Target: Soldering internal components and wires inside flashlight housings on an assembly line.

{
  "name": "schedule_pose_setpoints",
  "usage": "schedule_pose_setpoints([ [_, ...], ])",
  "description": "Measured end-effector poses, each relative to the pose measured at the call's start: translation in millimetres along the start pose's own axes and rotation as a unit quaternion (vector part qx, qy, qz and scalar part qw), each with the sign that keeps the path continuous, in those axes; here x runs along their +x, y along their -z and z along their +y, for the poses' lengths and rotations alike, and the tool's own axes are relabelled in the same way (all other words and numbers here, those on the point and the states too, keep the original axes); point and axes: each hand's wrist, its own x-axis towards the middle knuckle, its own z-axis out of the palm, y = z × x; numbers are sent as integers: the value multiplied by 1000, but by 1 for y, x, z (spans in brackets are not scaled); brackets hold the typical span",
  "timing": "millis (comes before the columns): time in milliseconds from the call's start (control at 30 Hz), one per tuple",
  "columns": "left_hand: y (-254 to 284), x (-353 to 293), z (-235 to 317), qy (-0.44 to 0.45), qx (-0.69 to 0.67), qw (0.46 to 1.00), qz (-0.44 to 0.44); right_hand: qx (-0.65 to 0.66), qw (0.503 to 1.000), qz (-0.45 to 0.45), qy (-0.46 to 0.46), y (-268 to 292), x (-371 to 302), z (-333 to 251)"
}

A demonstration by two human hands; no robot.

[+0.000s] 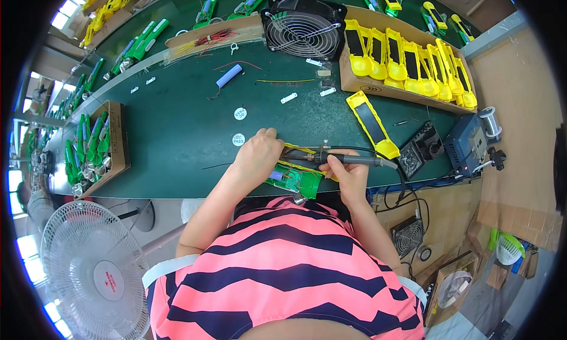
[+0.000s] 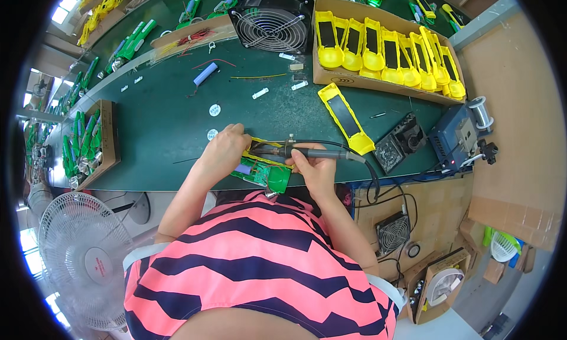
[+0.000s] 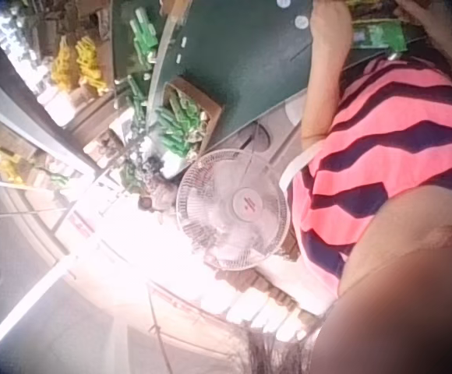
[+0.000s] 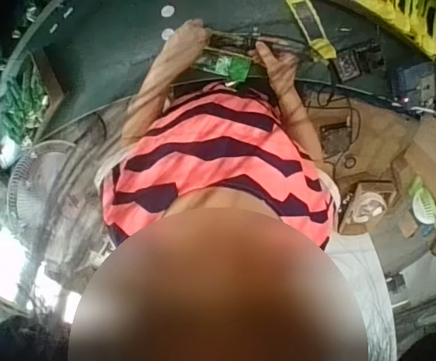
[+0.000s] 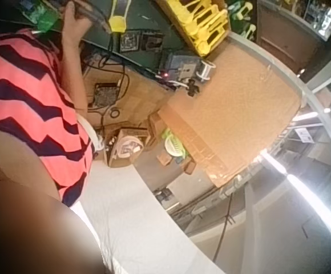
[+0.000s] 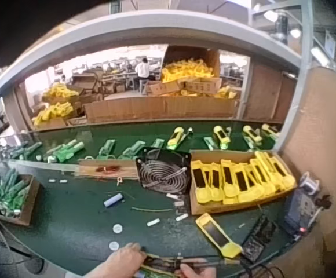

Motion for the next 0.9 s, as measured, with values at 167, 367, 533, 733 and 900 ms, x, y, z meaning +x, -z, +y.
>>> schedule_pose_setpoints([
  [167,0,0,-2,3,9,1000,-8,-73,989,13,131,12,-13,-6],
  [367,1,1,-2,4,5,1000,2,-92,982,9,167,19,-20,-2],
  [533,5,2,-6,-11,-18,1000,-10,4,999,30,23,4,-5,-1],
  [733,3,2,-5,-14,-7,1000,-5,2,1000,-11,-7,-1,4,4],
  [900,0,1,-3,-13,12,1000,6,-12,1000,-11,-18,-5,4,4],
])
